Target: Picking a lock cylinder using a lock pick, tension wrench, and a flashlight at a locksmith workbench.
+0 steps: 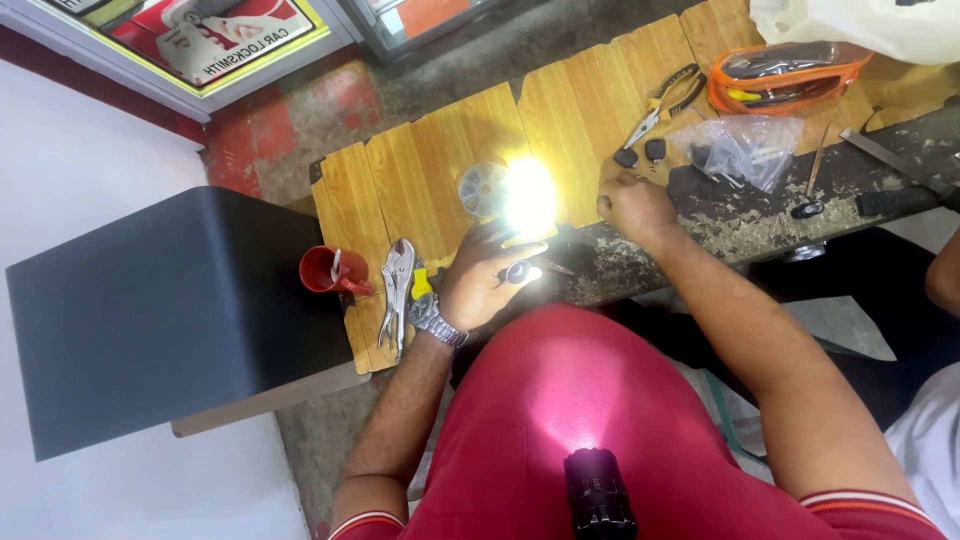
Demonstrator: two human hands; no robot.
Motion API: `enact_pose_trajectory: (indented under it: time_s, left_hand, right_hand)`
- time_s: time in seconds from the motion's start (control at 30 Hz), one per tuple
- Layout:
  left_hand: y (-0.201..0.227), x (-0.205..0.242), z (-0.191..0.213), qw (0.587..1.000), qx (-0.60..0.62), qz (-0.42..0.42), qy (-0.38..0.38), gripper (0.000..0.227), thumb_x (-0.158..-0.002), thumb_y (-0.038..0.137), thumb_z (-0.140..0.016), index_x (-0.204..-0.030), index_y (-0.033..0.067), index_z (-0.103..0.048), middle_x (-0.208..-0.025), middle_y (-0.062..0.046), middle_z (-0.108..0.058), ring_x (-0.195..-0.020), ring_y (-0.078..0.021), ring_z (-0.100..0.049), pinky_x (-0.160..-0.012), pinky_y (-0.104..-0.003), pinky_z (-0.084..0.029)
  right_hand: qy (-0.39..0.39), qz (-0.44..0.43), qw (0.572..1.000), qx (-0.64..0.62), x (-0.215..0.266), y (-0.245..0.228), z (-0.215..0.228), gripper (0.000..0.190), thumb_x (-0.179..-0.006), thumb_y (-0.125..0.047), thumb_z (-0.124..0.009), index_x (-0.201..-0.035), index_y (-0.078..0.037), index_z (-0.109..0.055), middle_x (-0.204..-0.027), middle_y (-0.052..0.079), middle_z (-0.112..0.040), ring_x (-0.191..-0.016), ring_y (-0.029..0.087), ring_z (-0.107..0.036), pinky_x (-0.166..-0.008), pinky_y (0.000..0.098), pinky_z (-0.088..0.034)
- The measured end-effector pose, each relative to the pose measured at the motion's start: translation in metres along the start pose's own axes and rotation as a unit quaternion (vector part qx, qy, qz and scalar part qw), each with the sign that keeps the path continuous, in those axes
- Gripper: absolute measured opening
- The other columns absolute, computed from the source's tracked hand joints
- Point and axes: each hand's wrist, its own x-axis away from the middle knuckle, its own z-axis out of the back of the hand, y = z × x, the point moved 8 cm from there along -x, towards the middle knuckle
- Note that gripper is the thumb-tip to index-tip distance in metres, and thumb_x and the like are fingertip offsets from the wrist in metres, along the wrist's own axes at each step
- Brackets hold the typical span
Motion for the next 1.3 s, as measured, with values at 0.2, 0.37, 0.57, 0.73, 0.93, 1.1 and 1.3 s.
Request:
enact_pose_trajectory:
  time_s: [0.2,0.37,0.57,0.73,0.93,1.1,1.3]
  left_hand:
    - [-0.003,-0.003,0.001,1.0,-0.016,-0.015,0.008,0.04,-0.076,0.012,-0.085,-0.113,0.0252,-0.078,-0.101,-0.006,-0.07,-0.108,-0.0302,-0.065,-0.103,-0.05,-0.049]
    - [0.006,-0.013,0.009,1.0,-0.018,-0.016,0.011,0.034,-0.076,0.011,-0.085,-0.108,0.0197,-0.078,-0.105,-0.008,-0.07,-0.114,-0.0332,-0.064,-0.106,-0.056,-0.047]
    - [-0.005,-0.004,0.005,0.996,-0.088,-0.004,0.013,0.032,-0.071,0.018,-0.087,-0.102,0.0174,-0.078,-0.106,-0.006,-0.069,-0.118,-0.0333,-0.062,-0.108,-0.063,-0.045]
    - [-0.006,0.0,0.021,0.996,-0.092,-0.01,0.002,0.026,-0.07,0.012,-0.084,-0.094,0.0163,-0.076,-0.111,-0.008,-0.069,-0.124,-0.0365,-0.06,-0.108,-0.064,-0.044]
    - [-0.005,0.009,0.056,0.996,-0.087,0.0,0.019,0.028,-0.077,0.015,-0.081,-0.103,0.0234,-0.075,-0.127,-0.002,-0.066,-0.133,-0.0326,-0.056,-0.111,-0.064,-0.04]
    - [0.005,0.008,0.085,0.992,-0.107,-0.044,0.041,0.031,-0.075,0.014,-0.081,-0.104,0.0233,-0.073,-0.127,-0.003,-0.066,-0.131,-0.0335,-0.057,-0.111,-0.063,-0.041]
    - [0.007,0.01,0.096,0.991,-0.098,-0.071,0.062,0.033,-0.078,0.012,-0.081,-0.107,0.024,-0.072,-0.127,-0.004,-0.066,-0.13,-0.0331,-0.058,-0.11,-0.062,-0.043]
  right_hand:
    - [0.076,-0.091,0.944,-0.309,0.008,-0.015,0.042,0.009,-0.094,-0.015,-0.07,-0.097,-0.01,-0.076,-0.086,0.008,-0.068,-0.078,0.026,-0.07,-0.065,0.0366,-0.061]
    - [0.125,0.013,0.899,-0.42,0.037,-0.105,0.133,0.017,-0.084,-0.005,-0.07,-0.097,-0.012,-0.078,-0.085,0.005,-0.069,-0.078,0.024,-0.069,-0.07,0.0355,-0.058]
    - [0.199,0.202,0.893,-0.35,0.049,-0.176,0.202,0.016,-0.085,-0.004,-0.075,-0.097,-0.013,-0.08,-0.08,0.007,-0.07,-0.071,0.025,-0.069,-0.062,0.0348,-0.058]
    - [0.321,0.221,0.895,-0.218,0.06,-0.201,0.212,0.015,-0.09,-0.016,-0.078,-0.104,-0.019,-0.08,-0.085,0.003,-0.066,-0.075,0.02,-0.066,-0.062,0.0324,-0.058]
    - [0.303,0.286,0.893,-0.167,0.049,-0.234,0.228,0.026,-0.085,-0.014,-0.076,-0.109,-0.023,-0.079,-0.077,0.0,-0.054,-0.069,0.022,-0.06,-0.055,0.034,-0.058]
    - [0.308,0.311,0.888,-0.139,0.047,-0.247,0.222,0.031,-0.085,-0.014,-0.076,-0.114,-0.022,-0.077,-0.08,0.001,-0.055,-0.072,0.021,-0.06,-0.059,0.0323,-0.059]
    - [0.325,0.328,0.877,-0.135,0.045,-0.265,0.241,0.033,-0.086,-0.011,-0.073,-0.117,-0.021,-0.076,-0.081,0.001,-0.054,-0.074,0.021,-0.059,-0.062,0.0348,-0.06]
